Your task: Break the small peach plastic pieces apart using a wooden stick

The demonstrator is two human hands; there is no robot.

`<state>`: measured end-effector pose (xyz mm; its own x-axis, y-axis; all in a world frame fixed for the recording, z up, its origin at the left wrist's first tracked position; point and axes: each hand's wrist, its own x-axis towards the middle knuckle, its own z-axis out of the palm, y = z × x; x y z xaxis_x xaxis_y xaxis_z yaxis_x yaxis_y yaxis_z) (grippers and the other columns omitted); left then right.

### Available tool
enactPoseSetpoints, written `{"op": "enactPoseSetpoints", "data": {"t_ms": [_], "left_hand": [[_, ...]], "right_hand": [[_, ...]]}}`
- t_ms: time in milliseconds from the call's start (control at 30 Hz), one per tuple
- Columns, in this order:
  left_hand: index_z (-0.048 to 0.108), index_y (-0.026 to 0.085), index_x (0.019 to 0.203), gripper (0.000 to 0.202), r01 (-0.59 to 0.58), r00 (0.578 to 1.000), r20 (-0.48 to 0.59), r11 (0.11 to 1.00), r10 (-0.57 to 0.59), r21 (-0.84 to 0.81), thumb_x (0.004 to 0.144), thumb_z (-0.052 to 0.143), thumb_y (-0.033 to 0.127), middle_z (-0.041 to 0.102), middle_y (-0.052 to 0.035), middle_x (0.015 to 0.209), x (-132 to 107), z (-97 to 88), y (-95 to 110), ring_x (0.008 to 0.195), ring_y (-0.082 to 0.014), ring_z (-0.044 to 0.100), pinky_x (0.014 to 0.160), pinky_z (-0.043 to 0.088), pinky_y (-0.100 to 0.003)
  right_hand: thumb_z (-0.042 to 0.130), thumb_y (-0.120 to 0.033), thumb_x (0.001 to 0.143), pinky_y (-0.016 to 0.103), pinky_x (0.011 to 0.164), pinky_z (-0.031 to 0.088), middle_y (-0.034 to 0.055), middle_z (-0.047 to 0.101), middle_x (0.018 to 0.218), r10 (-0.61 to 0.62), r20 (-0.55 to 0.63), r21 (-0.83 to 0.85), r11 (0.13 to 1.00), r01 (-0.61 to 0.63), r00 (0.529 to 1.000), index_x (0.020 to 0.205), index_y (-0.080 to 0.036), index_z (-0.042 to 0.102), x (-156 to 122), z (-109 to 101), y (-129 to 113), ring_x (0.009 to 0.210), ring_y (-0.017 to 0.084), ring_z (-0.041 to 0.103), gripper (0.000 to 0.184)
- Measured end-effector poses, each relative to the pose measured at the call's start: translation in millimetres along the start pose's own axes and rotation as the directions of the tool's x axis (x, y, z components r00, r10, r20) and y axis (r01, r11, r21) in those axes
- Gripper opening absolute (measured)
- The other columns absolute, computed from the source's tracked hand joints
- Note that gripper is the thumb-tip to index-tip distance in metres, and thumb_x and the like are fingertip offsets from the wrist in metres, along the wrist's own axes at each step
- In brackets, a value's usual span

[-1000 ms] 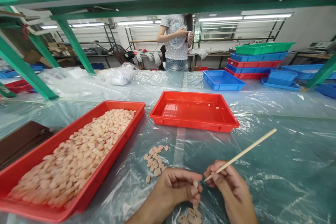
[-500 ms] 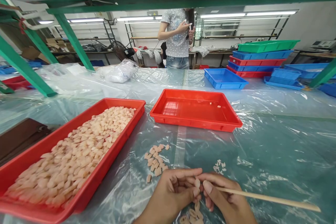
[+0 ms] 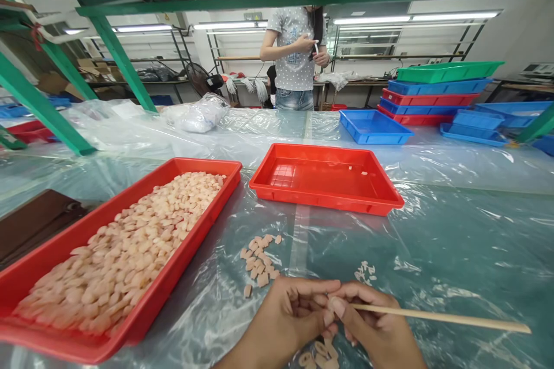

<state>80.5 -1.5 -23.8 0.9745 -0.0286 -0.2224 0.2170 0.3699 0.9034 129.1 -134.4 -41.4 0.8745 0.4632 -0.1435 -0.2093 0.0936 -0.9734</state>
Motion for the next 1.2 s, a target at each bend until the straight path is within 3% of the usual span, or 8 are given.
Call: {"op": "enactPoseSetpoints", "data": {"t_ms": [133,300,500,733,900,1200], "left_hand": [[0.068,0.019,0.104,0.037,-0.011,0.998,0.054,0.999,0.013,-0.035,0.067,0.074,0.020,0.068,-0.0049,0.072,0.7,-4.4,0.0,0.062,-0.0105,0.059,0.062,0.046,-0.021],[0.069,0.018,0.101,0.036,0.034,0.999,0.012,0.999,-0.034,-0.026,0.066,0.075,0.024,0.070,-0.0067,0.075,-1.7,-5.7,-0.9,0.067,-0.0129,0.062,0.065,0.048,-0.022],[0.071,0.017,0.097,0.031,0.009,0.998,-0.061,0.999,-0.007,0.039,0.069,0.074,0.030,0.070,-0.0070,0.070,0.3,-2.8,0.5,0.059,-0.0104,0.060,0.058,0.048,-0.019],[0.070,0.015,0.096,0.030,0.042,0.997,-0.063,0.996,-0.037,0.077,0.072,0.071,0.031,0.071,-0.0085,0.069,-3.8,-4.7,4.5,0.059,-0.0110,0.062,0.059,0.050,-0.019],[0.069,0.015,0.100,0.028,0.070,0.997,-0.030,0.998,-0.070,0.004,0.076,0.067,0.029,0.071,-0.0102,0.078,-5.2,-5.0,9.8,0.069,-0.0133,0.065,0.066,0.052,-0.020],[0.069,0.014,0.099,0.031,0.106,0.994,-0.036,0.993,-0.108,-0.050,0.071,0.072,0.029,0.071,-0.0095,0.078,-3.9,-5.6,6.7,0.065,-0.0105,0.063,0.063,0.052,-0.018]], "right_hand": [[0.072,-0.043,0.063,0.017,0.041,0.035,-0.0003,0.058,0.052,-0.013,-0.013,0.000,1.000,0.013,1.000,0.065,-0.016,0.069,2.0,-2.2,4.2,0.042,0.007,0.044,0.028],[0.071,-0.045,0.064,0.018,0.042,0.035,-0.0005,0.056,0.051,-0.012,0.011,0.012,1.000,0.012,1.000,0.065,-0.016,0.068,3.3,-3.6,9.2,0.042,0.007,0.044,0.029],[0.075,-0.042,0.061,0.017,0.042,0.035,-0.0013,0.056,0.050,0.016,0.029,0.009,1.000,-0.016,0.999,0.066,-0.016,0.068,1.9,-2.1,8.7,0.043,0.007,0.044,0.027],[0.072,-0.045,0.063,0.019,0.043,0.035,-0.0024,0.051,0.050,-0.008,0.001,0.008,1.000,0.008,1.000,0.065,-0.017,0.067,0.6,0.4,7.0,0.046,0.008,0.043,0.029],[0.070,-0.046,0.066,0.019,0.044,0.036,-0.0014,0.054,0.052,0.006,-0.002,0.004,1.000,-0.006,1.000,0.068,-0.017,0.067,0.0,-0.6,5.4,0.046,0.009,0.044,0.029],[0.072,-0.040,0.064,0.018,0.045,0.037,-0.0015,0.053,0.055,-0.088,-0.046,-0.084,0.993,0.084,0.995,0.065,-0.020,0.068,-0.3,-0.5,7.5,0.050,0.009,0.044,0.021]]}}
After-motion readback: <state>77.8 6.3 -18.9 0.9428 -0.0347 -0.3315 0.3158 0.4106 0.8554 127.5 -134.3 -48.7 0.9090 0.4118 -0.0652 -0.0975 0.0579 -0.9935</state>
